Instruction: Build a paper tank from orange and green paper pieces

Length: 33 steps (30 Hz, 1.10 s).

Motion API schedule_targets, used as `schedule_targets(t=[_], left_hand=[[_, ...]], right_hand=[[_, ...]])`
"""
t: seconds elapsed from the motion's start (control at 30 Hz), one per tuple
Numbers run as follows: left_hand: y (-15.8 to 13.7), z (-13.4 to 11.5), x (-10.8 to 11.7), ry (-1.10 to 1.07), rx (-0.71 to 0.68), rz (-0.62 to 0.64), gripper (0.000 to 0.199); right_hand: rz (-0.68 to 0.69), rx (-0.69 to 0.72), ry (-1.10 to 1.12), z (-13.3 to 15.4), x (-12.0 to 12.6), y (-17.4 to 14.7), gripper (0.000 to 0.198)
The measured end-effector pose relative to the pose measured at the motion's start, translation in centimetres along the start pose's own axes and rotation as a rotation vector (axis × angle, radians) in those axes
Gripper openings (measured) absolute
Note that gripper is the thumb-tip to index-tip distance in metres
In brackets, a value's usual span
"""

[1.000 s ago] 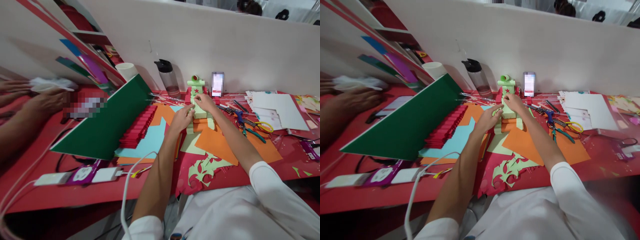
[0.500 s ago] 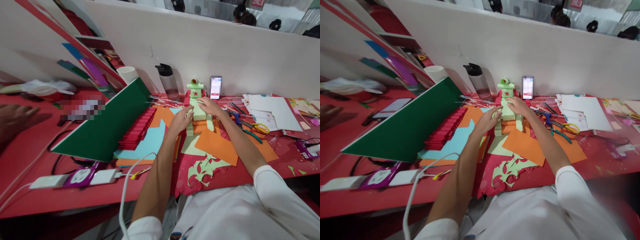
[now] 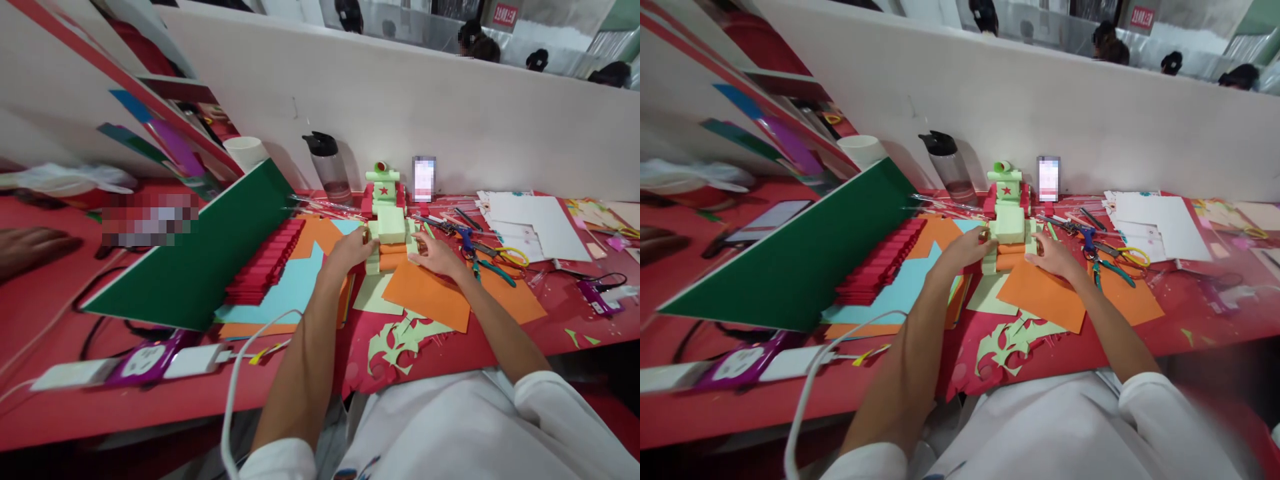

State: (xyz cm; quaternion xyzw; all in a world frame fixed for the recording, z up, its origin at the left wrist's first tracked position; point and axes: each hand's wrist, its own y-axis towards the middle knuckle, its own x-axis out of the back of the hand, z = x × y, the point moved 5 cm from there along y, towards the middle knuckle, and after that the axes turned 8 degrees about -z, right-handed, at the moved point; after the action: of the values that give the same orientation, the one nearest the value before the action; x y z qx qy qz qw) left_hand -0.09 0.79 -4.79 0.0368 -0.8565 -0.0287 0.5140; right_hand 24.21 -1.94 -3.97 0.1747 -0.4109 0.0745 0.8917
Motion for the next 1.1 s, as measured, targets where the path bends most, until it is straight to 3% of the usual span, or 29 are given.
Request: schedule_targets(t=[0.1, 0.33, 0.43, 0.57, 0.67, 0.77, 0.9, 1.0, 1.1], left_hand=[[0.0, 0.0, -0.3, -0.005, -0.007, 0.016, 0.054], [0.3, -0.2, -0.3, -0.033, -0.018, -0.017, 0.053], [0.0, -0.4, 0.9, 0.004, -0.015, -0.133, 0.046], [-0.6, -0.8, 3.2, -0.001, -0.034, -0.248, 0.029], [-1.1, -1.6, 3.6, -0.051, -0.174, -0.079, 0.043], [-2.2, -2.4, 2.4, -0.135, -0.268, 0.28, 0.05], [-3.9, -3.0, 0.8, -0.126, -0.253, 0.686, 0.051], [-4.4, -3.6, 0.7, -0.162, -0.306, 0.765, 0.051], [-4.2, -4.2, 1.4, -0.26, -0.395, 0.678, 0.051]], right_hand=[[0.021, -0.052, -0.025, 0.6, -0.6, -0.3, 0.064], [-0.021, -0.061, 0.075, 0.4, -0.3, -0.4, 0.054], [-0.061, -0.06, 0.051, -0.3, 1.1, -0.5, 0.038], [0.135, 0.016, -0.017, -0.8, 2.0, -1.0, 0.019], [0.266, 0.082, -0.067, -0.8, 1.7, -1.5, 0.021], [0.322, 0.106, -0.069, -0.7, 1.0, -1.8, 0.023], [0.38, 0.119, 0.034, -0.5, 0.1, -1.9, 0.02], [0.373, 0.091, 0.32, -0.5, 0.3, -1.6, 0.02], [0.25, 0.005, 0.57, -0.8, 1.3, -1.2, 0.031]])
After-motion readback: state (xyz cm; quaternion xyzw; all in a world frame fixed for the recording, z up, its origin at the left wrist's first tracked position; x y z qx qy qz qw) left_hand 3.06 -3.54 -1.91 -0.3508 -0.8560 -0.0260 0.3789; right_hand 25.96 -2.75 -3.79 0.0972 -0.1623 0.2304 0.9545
